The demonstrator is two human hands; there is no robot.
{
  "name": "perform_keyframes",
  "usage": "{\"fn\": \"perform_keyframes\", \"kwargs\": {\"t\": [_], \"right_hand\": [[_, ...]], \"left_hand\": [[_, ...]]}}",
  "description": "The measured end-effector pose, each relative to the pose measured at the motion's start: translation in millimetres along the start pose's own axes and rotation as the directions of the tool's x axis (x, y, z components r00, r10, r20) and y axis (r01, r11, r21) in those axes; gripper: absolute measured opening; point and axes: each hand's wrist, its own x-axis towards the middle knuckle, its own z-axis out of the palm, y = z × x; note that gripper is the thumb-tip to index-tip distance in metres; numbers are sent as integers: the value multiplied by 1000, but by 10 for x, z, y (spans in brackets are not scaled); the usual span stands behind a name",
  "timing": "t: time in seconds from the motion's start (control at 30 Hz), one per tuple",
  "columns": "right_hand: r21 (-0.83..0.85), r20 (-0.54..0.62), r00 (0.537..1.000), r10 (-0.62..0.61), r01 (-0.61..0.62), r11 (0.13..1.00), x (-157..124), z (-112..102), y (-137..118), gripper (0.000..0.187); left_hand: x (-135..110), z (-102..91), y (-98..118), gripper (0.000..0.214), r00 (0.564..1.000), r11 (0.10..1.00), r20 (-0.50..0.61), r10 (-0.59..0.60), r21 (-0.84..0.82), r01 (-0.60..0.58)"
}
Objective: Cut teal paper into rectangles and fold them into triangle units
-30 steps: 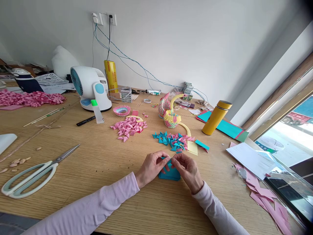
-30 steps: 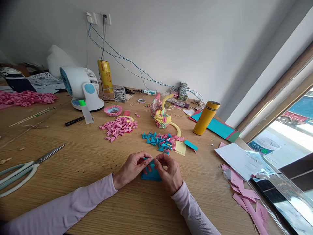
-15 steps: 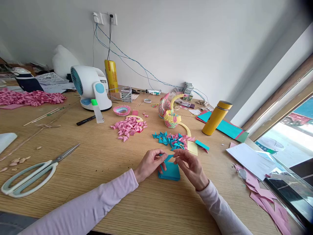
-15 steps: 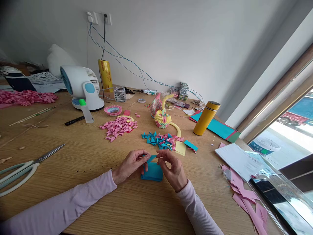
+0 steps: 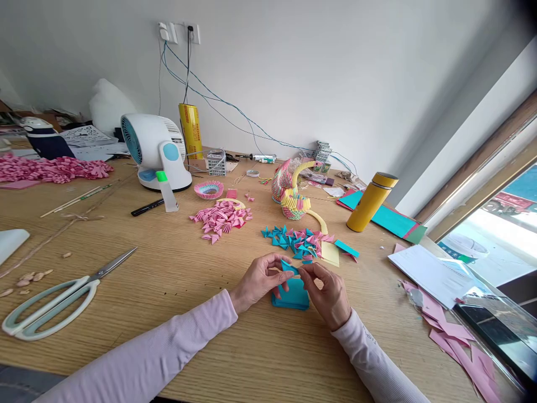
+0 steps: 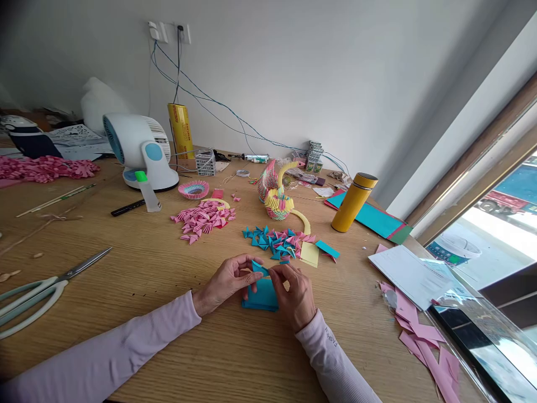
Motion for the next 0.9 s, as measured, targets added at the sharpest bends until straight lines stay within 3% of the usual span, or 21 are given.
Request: {"fn": "perform_keyframes", "kwargs": {"t": [0.1,0.23,0.3,0.4,0.57,0.7,0.9], "right_hand": [[25,17,999,49,-49,998,-14,33,-14,23],[176,151,961,231,-256,950,-35,94,-32,28],[273,200,933,298,-345,898,-44,120,-36,31],[351,210,923,321,-378,857,-51,139,-33,33],[328,164,945,282,-321,888,-45,113,-9,28],[306,56,988,142,-152,940,-37,76,6,15],[185,135,987,-91,66,981,-24,29,12,15]], "left_hand": [[11,1,9,49,997,998,-68,35,-47,-38],[7,5,44,46,992,995,-126,13,-100,-26],[-9,22,64,40,993,992,-109,-33,-121,20],[-39,52,86,35,993,985,-51,-103,-147,95],[-51,48,79,35,992,977,-31,-121,-182,113],[-31,12,53,34,992,982,-33,-124,-149,118],[-25,-4,54,35,993,987,1,-119,-105,118]]}}
